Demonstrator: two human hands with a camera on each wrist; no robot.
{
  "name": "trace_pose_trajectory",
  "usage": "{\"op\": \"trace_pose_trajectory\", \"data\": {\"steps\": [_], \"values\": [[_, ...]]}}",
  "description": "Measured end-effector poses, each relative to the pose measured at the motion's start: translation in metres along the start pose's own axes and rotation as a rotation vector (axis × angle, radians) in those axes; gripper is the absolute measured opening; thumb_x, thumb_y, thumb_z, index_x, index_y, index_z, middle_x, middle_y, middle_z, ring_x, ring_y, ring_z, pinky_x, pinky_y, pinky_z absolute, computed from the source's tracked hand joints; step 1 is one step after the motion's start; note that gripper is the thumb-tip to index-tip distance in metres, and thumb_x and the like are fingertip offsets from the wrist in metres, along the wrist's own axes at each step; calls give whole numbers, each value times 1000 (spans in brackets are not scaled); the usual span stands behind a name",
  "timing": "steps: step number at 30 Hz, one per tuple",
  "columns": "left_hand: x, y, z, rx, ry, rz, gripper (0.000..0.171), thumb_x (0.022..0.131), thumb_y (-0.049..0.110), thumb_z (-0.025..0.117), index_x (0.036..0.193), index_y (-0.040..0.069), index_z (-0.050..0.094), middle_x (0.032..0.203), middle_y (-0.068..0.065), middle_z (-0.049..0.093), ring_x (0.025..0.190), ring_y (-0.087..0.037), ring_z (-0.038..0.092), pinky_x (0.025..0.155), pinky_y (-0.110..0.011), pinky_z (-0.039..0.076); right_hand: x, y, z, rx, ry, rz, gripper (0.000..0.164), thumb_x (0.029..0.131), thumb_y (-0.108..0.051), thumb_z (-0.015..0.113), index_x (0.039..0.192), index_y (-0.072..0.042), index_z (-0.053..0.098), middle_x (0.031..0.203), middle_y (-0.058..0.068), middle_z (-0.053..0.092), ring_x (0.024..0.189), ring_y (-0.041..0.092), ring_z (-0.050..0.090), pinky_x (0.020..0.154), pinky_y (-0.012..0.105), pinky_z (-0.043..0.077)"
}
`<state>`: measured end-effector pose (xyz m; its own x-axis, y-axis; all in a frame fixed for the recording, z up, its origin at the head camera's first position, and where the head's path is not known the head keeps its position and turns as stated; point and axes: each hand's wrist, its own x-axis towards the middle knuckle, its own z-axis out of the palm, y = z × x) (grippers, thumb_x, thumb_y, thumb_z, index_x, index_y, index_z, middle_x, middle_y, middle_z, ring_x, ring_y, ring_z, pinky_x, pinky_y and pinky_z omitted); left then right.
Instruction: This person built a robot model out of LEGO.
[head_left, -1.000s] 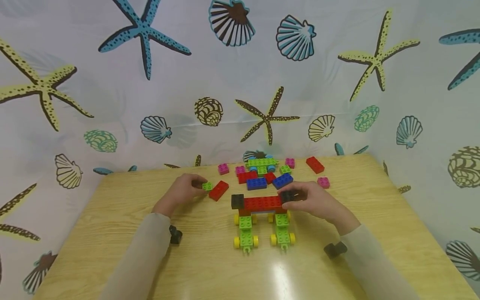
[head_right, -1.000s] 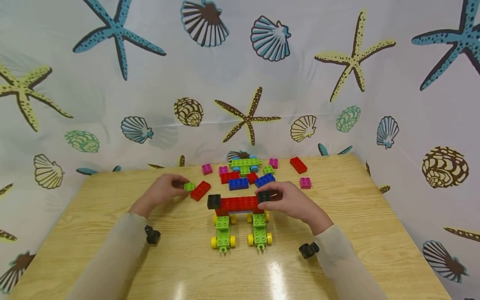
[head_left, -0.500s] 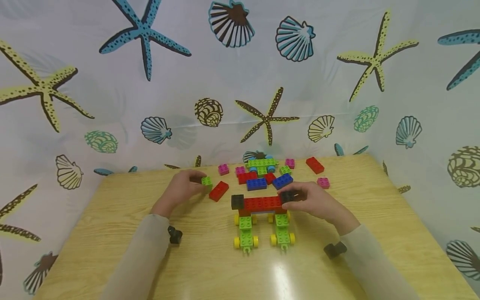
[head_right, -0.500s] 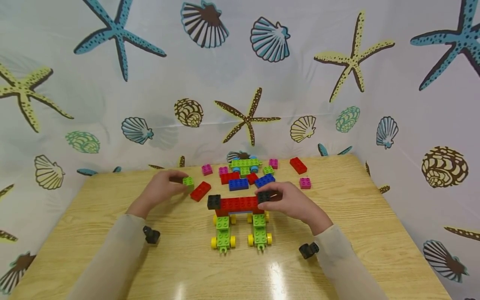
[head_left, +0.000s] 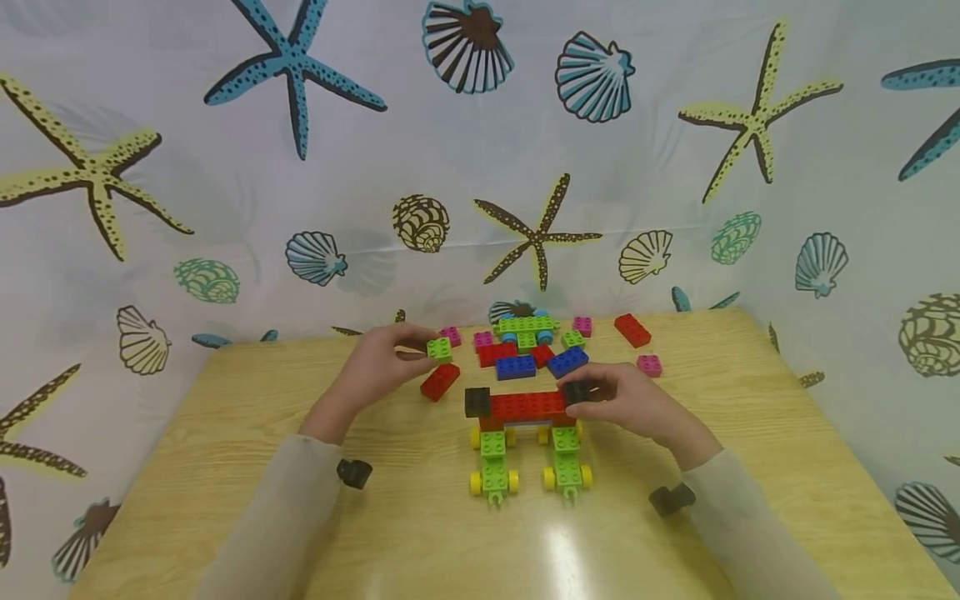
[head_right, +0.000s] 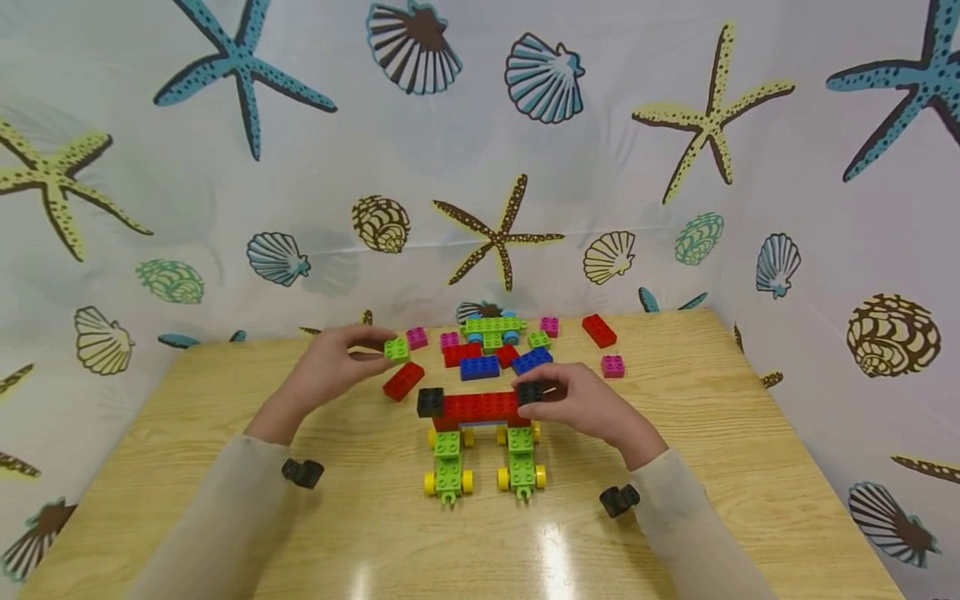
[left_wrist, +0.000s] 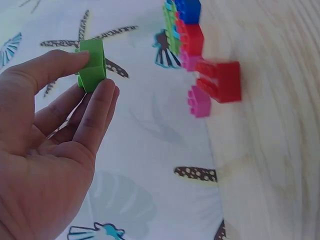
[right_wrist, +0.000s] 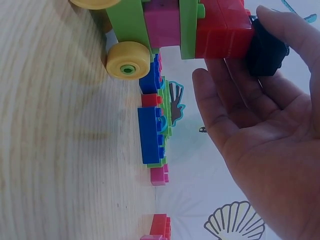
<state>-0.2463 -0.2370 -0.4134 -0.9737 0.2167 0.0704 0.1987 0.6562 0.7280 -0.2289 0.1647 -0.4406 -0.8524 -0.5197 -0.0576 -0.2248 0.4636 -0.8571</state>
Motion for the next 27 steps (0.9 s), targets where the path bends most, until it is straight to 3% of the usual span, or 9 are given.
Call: {"op": "trace_pose_trajectory", "data": {"steps": [10, 17, 22, 27], "values": [[-18, 40, 8, -148, -37, 57, 40, 101, 16, 84, 139, 12, 77, 143, -12, 73, 124, -35, 78, 103, -45, 68, 0, -1, -1, 4, -4, -4, 42, 102, -26, 83, 141, -9, 75, 149, 18, 70, 135, 38, 68, 114, 53, 62], [-31, 58, 29, -127, -36, 166, 34, 100, 18, 86, 133, 11, 79, 129, -9, 78, 120, -35, 76, 104, -47, 68, 0, -1, -2, 3, -5, -3, 39, 102, -26, 83, 139, -13, 76, 148, 17, 71, 135, 37, 68, 114, 53, 62], [-33, 65, 49, -101, -64, 162, 34, 98, 21, 88, 130, 14, 80, 129, -5, 79, 124, -35, 76, 111, -53, 64, 0, -2, -1, 5, -7, -2, 40, 102, -26, 83, 139, -13, 76, 148, 15, 71, 137, 37, 67, 116, 54, 61], [-32, 66, 62, -82, -92, 126, 32, 99, 25, 88, 129, 17, 82, 127, -2, 81, 120, -32, 77, 107, -46, 66, 0, -3, 0, 10, -12, 0, 41, 103, -28, 83, 140, -13, 76, 149, 13, 72, 138, 37, 68, 116, 54, 61]]}}
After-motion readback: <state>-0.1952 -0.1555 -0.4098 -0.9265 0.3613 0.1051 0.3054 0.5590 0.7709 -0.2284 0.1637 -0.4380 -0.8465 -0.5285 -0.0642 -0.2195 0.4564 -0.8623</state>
